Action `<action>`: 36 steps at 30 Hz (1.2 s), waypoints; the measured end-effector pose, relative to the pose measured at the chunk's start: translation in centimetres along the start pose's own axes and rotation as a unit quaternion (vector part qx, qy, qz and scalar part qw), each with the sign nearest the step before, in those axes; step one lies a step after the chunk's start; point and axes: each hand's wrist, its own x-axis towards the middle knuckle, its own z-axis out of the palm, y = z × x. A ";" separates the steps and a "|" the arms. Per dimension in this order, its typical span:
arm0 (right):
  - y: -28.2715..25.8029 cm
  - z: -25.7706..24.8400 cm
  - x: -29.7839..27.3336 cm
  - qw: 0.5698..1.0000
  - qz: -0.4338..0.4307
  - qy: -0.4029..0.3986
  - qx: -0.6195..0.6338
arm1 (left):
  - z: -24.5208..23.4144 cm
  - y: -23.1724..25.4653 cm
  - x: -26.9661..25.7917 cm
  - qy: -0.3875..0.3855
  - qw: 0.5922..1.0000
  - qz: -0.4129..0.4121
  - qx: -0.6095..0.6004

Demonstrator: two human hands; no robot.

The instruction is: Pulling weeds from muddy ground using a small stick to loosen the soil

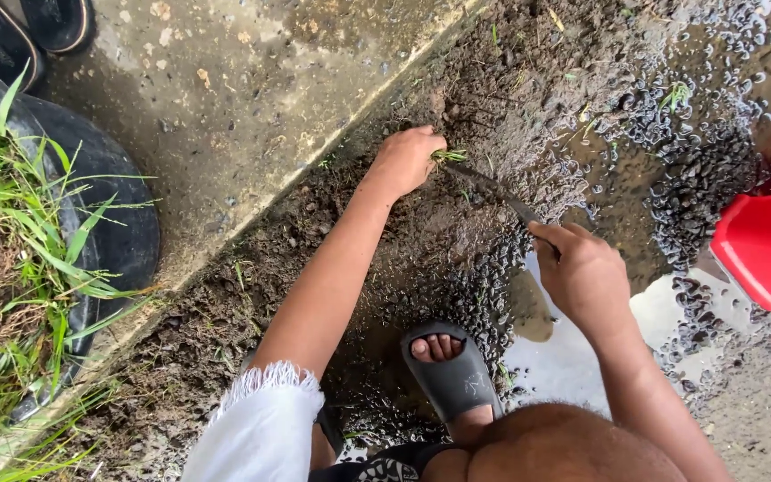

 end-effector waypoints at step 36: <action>1.6 2.1 -2.7 0.986 0.069 0.001 0.150 | 1.2 1.5 -7.8 0.110 0.967 -0.123 -0.194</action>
